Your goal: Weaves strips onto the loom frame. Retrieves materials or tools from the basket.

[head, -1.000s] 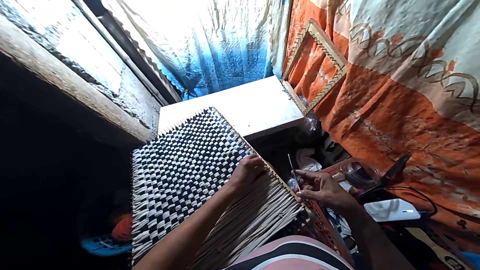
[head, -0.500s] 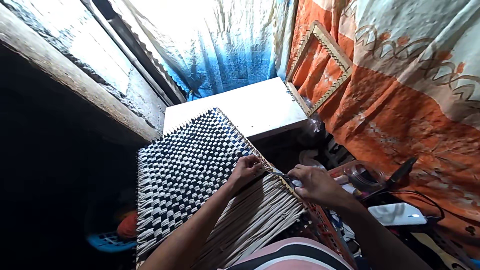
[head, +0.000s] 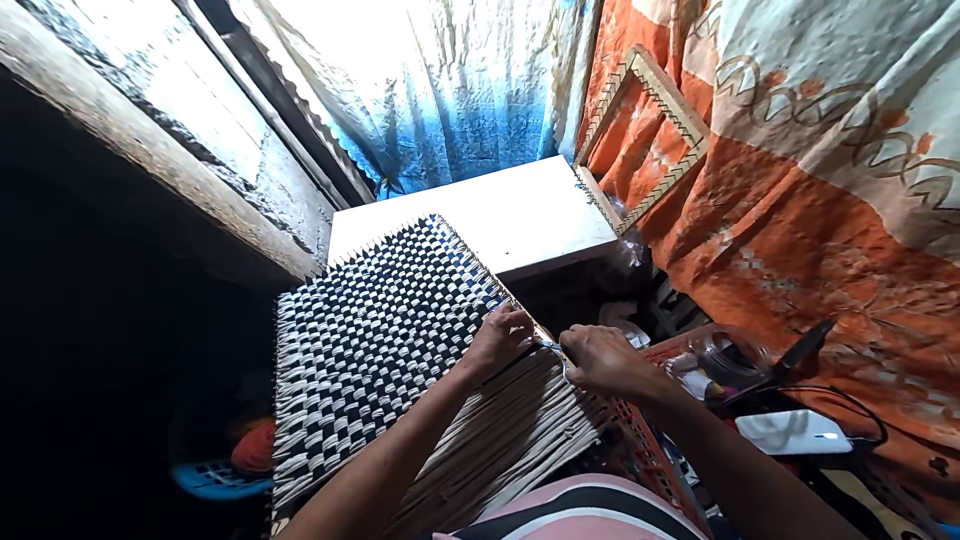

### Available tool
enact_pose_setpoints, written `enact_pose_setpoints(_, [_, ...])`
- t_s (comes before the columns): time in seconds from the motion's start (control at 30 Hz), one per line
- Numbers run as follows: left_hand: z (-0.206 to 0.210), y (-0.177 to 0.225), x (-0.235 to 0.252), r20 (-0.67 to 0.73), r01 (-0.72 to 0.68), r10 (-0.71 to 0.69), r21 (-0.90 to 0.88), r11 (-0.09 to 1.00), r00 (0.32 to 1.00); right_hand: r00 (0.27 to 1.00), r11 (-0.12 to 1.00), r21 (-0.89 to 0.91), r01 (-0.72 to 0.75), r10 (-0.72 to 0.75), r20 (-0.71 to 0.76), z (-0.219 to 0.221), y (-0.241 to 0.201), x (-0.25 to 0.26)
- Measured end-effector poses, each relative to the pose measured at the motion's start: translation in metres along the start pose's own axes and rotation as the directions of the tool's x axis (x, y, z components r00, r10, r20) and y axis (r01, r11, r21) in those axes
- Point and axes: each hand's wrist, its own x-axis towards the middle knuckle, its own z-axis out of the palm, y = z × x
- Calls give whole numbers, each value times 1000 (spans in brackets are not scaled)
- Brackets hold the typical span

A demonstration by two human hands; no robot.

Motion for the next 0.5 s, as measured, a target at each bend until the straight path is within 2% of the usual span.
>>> enact_pose_setpoints(0.13, [-1, 2, 1, -13, 35, -35, 17, 999, 999, 998, 999, 23, -42, 41, 41, -1, -13, -2])
enact_pose_setpoints(0.3, [-1, 6, 4, 36, 102, -102, 2, 995, 994, 993, 990, 86, -114, 114, 5, 9, -30, -4])
enact_pose_setpoints(0.5, [-1, 6, 3, 70, 154, -154, 13, 988, 986, 993, 989, 108, -103, 108, -42, 18, -33, 1])
